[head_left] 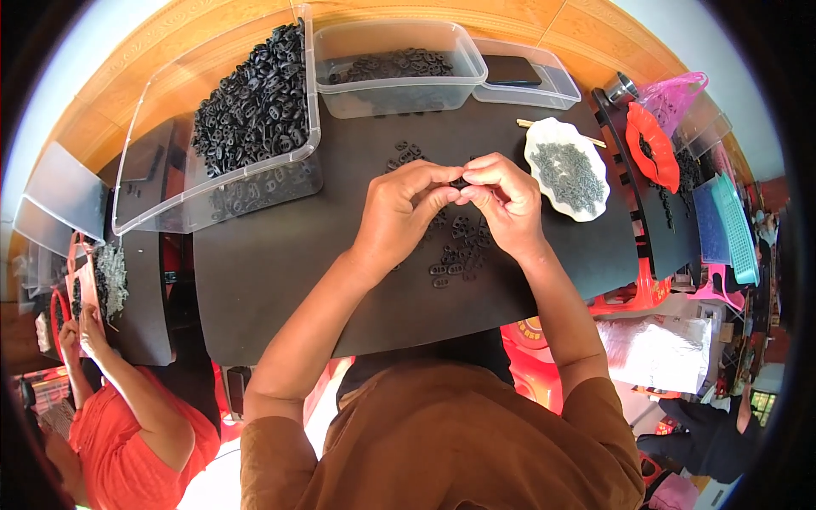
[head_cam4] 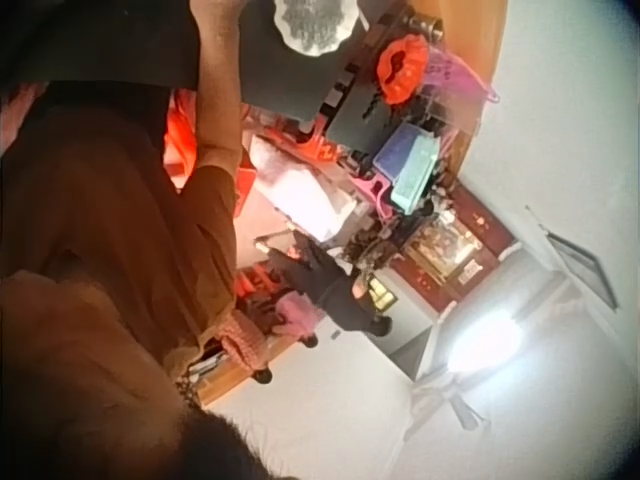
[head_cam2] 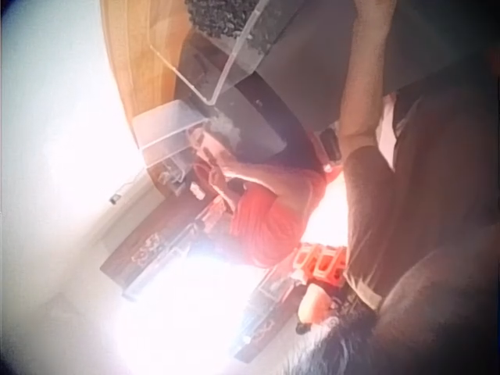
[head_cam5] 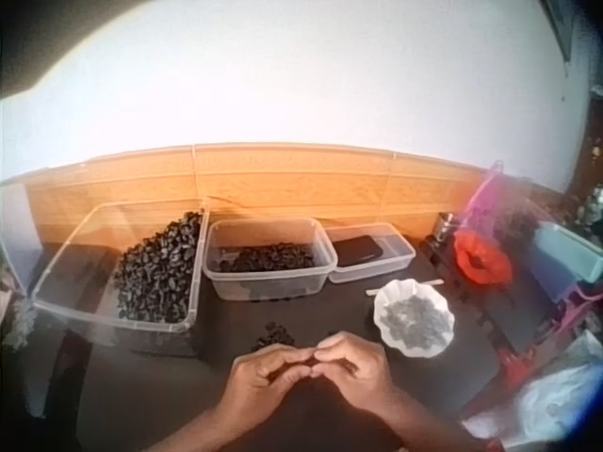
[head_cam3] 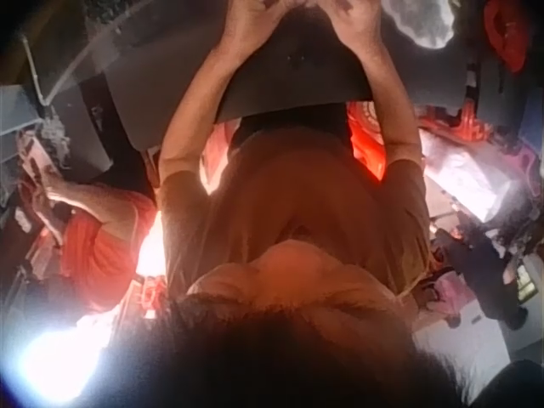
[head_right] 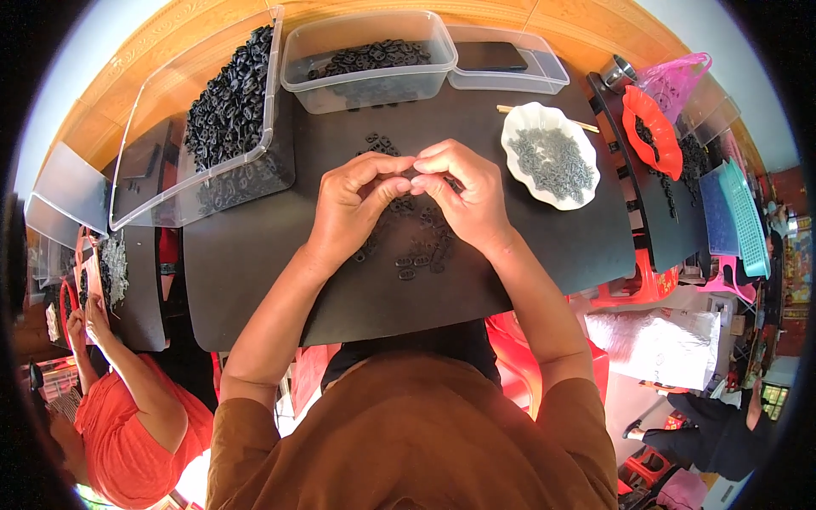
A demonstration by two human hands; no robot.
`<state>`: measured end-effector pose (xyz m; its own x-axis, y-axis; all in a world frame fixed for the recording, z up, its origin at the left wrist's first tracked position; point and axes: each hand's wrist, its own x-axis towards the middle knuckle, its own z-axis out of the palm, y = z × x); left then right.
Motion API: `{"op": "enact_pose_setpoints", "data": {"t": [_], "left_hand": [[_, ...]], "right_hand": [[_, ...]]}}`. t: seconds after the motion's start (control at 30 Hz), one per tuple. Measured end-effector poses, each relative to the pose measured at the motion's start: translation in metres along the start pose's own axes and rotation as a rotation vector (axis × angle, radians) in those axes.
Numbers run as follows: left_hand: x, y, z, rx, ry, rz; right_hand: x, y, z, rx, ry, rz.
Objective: The person assembles plastic cord locks by taking small metal springs from a dish and inserting them into plastic toggle pieces by hand, then reaches for and handles a plastic bag.
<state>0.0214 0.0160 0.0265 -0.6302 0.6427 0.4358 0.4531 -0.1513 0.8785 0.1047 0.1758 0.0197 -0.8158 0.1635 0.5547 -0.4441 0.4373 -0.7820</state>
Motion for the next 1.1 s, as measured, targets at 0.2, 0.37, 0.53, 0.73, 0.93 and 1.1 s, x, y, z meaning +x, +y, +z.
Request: {"op": "enact_pose_setpoints", "data": {"t": [0.2, 0.37, 0.53, 0.73, 0.93, 1.1], "left_hand": [[0.007, -0.014, -0.010, -0.344, 0.077, -0.191], [0.009, -0.038, -0.040, 0.079, 0.119, -0.053], [0.003, -0.063, -0.042, 0.475, 0.020, 0.022], [-0.007, -0.055, -0.016, 0.586, -0.105, 0.045], [-0.004, -0.045, 0.010, 0.577, -0.208, 0.087], [-0.013, -0.033, -0.001, 0.388, -0.198, 0.095]], "right_hand": [[0.038, 0.000, -0.012, 0.281, -0.064, 0.335], [0.114, 0.024, -0.014, 0.079, -0.022, 0.229], [0.148, 0.053, -0.021, -0.459, 0.119, 0.191], [0.085, 0.034, -0.071, -0.656, 0.130, 0.115], [0.015, 0.044, -0.158, -1.210, -0.154, 0.336], [-0.004, 0.062, -0.174, -1.052, -0.171, 0.430]]}}
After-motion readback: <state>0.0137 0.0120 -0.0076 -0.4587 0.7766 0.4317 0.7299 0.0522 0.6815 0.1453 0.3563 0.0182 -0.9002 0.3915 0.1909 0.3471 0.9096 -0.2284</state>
